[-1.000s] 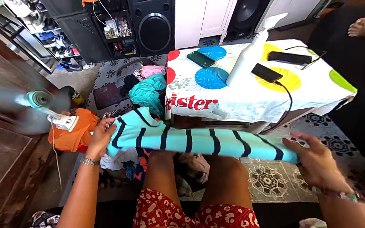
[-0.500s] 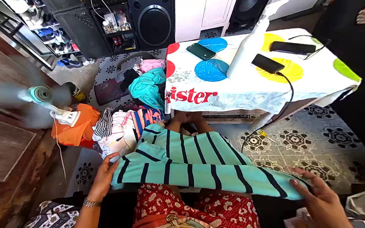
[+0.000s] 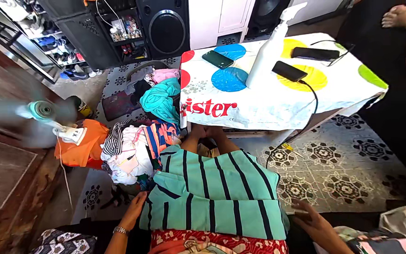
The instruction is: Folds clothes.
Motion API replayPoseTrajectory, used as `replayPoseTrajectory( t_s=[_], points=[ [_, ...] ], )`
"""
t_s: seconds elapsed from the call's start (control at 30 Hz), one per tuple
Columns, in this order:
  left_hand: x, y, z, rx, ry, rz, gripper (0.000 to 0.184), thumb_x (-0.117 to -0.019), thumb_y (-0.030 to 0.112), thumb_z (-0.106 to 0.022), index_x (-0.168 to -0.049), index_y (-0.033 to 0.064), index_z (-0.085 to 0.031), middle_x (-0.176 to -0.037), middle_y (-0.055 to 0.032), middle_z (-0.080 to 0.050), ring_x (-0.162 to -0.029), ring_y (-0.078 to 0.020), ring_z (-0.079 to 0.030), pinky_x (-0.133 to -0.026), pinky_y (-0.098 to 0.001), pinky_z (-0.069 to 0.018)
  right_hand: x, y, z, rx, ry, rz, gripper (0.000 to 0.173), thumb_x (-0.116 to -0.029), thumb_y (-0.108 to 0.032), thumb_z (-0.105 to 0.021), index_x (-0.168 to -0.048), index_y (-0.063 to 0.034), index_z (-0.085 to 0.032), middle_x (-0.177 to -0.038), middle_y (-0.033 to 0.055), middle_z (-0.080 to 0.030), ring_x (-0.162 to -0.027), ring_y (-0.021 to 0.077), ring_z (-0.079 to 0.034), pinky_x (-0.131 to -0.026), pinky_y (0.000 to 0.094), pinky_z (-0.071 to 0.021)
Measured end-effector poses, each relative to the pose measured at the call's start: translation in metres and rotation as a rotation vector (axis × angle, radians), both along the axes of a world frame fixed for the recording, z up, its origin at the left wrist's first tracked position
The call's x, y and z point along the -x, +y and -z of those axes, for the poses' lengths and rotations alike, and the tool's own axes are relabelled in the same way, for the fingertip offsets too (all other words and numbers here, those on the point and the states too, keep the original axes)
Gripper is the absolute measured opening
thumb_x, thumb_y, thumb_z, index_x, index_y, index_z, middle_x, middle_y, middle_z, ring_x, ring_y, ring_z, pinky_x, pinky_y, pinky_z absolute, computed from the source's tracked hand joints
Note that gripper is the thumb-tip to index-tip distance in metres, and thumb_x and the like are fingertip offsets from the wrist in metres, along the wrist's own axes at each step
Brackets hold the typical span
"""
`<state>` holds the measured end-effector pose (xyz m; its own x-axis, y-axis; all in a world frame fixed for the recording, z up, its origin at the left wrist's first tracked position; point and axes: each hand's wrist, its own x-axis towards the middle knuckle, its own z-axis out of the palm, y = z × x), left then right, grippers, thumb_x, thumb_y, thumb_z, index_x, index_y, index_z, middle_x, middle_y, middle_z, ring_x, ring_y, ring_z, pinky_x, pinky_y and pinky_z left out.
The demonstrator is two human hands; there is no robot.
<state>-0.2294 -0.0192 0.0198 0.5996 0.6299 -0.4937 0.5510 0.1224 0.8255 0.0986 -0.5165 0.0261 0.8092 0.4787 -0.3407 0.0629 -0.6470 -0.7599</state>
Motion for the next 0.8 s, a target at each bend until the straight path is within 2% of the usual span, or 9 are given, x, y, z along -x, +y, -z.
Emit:
replayPoseTrajectory(
  t_s=[0.1, 0.17, 0.23, 0.33, 0.43, 0.57, 0.67, 0.73, 0.8],
  points=[
    [-0.035, 0.006, 0.001, -0.067, -0.135, 0.043, 0.055, -0.1065, 0.035, -0.045, -0.142, -0.0063, -0.050, -0.145, -0.0210, -0.053, -0.136, -0.0225, -0.051, -0.114, -0.0388, -0.0404, -0.014, 0.025, -0.006, -0.037, -0.166, -0.105, 0.060, -0.0905, 0.008, -0.063, -0.148, 0.0044, -0.047, -0.146, 0.0332, -0.050, -0.126, 0.0506, -0.055, -0.099, 0.0630, -0.0487],
    [-0.058, 0.005, -0.003, -0.075, -0.217, 0.028, 0.046, -0.1055, 0.028, -0.051, -0.135, -0.0073, -0.055, -0.130, -0.0175, -0.063, -0.119, -0.0156, -0.060, -0.104, -0.0338, -0.0477, -0.018, 0.041, -0.008, -0.011, -0.213, -0.190, 0.056, -0.0889, 0.007, -0.065, -0.143, 0.0050, -0.052, -0.137, 0.0313, -0.059, -0.127, 0.0509, -0.056, -0.105, 0.0656, -0.0441],
    [-0.072, 0.006, -0.003, -0.076, -0.306, 0.014, 0.029, -0.1026, 0.018, -0.058, -0.120, -0.0044, -0.064, -0.109, -0.0083, -0.072, -0.100, -0.0086, -0.068, -0.092, -0.0288, -0.0556, -0.019, 0.045, -0.008, 0.060, -0.250, -0.234, 0.045, -0.0872, 0.007, -0.067, -0.131, 0.0080, -0.060, -0.117, 0.0306, -0.067, -0.113, 0.0513, -0.063, -0.099, 0.0684, -0.0457],
    [-0.064, 0.016, -0.007, -0.014, -0.381, 0.045, 0.026, -0.0969, 0.008, -0.062, -0.120, -0.0042, -0.065, -0.108, -0.0064, -0.073, -0.100, -0.0102, -0.069, -0.093, -0.0309, -0.0574, -0.019, 0.034, -0.015, 0.114, -0.324, -0.316, 0.014, -0.0861, 0.005, -0.070, -0.100, 0.0086, -0.073, -0.100, 0.0297, -0.071, -0.100, 0.0516, -0.067, -0.091, 0.0728, -0.0471],
    [-0.049, 0.025, -0.028, 0.090, -0.448, 0.029, 0.021, -0.0917, 0.003, -0.061, -0.112, 0.0042, -0.068, -0.100, 0.0000, -0.075, -0.094, -0.0088, -0.071, -0.087, -0.0305, -0.0597, -0.021, 0.021, -0.032, 0.060, -0.415, -0.305, 0.010, -0.0800, 0.004, -0.071, -0.090, 0.0061, -0.074, -0.096, 0.0278, -0.072, -0.094, 0.0508, -0.068, -0.083, 0.0727, -0.0491],
    [-0.059, 0.031, -0.038, 0.059, -0.480, -0.024, 0.018, -0.0942, 0.004, -0.058, -0.109, 0.0062, -0.068, -0.096, 0.0008, -0.075, -0.089, -0.0084, -0.072, -0.083, -0.0297, -0.0608, -0.026, 0.025, -0.044, 0.055, -0.467, -0.186, 0.014, -0.0809, 0.000, -0.069, -0.092, 0.0078, -0.073, -0.100, 0.0328, -0.068, -0.099, 0.0547, -0.065, -0.085, 0.0728, -0.0469],
    [-0.069, 0.031, -0.013, -0.106, -0.132, 0.065, 0.031, -0.1062, 0.022, -0.052, -0.120, -0.0040, -0.061, -0.102, -0.0113, -0.065, -0.088, -0.0155, -0.064, -0.077, -0.0359, -0.0555, -0.012, 0.045, -0.029, 0.212, -0.430, -0.056, 0.023, -0.0877, -0.003, -0.072, -0.108, 0.0085, -0.071, -0.116, 0.0387, -0.062, -0.113, 0.0609, -0.057, -0.093, 0.0798, -0.0387],
    [-0.058, 0.023, 0.002, -0.087, 0.051, 0.147, 0.049, -0.1097, 0.033, -0.045, -0.135, -0.0083, -0.056, -0.128, -0.0255, -0.062, -0.115, -0.0295, -0.061, -0.099, -0.0470, -0.0502, 0.003, 0.058, -0.017, 0.269, -0.403, -0.011, 0.033, -0.0913, -0.004, -0.069, -0.122, 0.0081, -0.066, -0.127, 0.0399, -0.057, -0.120, 0.0615, -0.053, -0.096, 0.0799, -0.0381],
    [-0.035, 0.011, 0.009, -0.009, 0.107, 0.196, 0.056, -0.1106, 0.036, -0.040, -0.140, -0.0095, -0.052, -0.143, -0.0285, -0.053, -0.135, -0.0332, -0.051, -0.114, -0.0490, -0.0378, 0.018, 0.064, -0.002, 0.277, -0.376, 0.040, 0.033, -0.0980, -0.004, -0.060, -0.128, 0.0085, -0.062, -0.128, 0.0395, -0.057, -0.119, 0.0603, -0.055, -0.095, 0.0759, -0.0421]
  ],
)
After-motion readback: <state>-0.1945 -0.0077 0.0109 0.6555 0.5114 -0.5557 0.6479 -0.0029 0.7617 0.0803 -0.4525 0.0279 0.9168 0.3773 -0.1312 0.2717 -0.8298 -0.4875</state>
